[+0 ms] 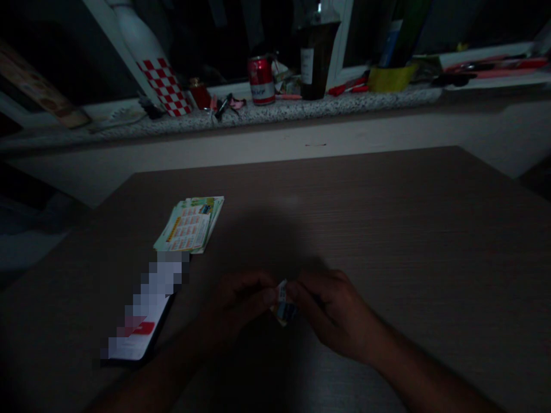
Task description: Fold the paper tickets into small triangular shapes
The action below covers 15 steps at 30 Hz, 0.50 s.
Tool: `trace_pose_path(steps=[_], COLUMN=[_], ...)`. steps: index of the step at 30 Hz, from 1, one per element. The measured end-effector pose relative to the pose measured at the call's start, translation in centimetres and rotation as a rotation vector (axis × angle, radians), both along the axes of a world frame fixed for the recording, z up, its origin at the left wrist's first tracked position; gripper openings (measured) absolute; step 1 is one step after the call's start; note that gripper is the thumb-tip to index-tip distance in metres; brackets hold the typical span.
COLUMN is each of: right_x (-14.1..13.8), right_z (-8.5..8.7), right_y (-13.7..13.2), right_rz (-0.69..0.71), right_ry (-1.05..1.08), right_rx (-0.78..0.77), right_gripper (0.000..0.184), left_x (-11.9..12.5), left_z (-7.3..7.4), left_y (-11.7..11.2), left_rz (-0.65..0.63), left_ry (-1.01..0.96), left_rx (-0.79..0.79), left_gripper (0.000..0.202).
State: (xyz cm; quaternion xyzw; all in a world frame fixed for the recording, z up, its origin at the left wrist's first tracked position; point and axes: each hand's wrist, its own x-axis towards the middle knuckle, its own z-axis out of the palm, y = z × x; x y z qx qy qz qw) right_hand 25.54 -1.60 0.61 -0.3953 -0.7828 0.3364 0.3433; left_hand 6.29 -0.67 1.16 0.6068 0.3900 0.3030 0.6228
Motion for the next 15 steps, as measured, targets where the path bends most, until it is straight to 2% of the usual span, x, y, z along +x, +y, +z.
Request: trace_pose_path(steps=[6,13,15], right_x=[-0.15,-0.48,-0.49], right_z=[-0.04,0.23,0.15], right_y=[-0.55,-0.87,-0.72], right_rz=[0.043,0.033,0.021], right_ry=[-0.020,-0.013,-0.026], right_rx=[0.002,0.098,0.106], right_gripper=[0.037,0.035,0.034], left_x=[0.11,0.35,0.40], left_z=[0.78,0.80,0.60], left_y=[-0.17,-0.39,-0.45], left_rz=[-0.088,-0.116,-0.092], left_ry=[0.141,0.116,0.167], left_rx=[0.247,0.269,0.337], left_gripper=[0.036,0.032,0.031])
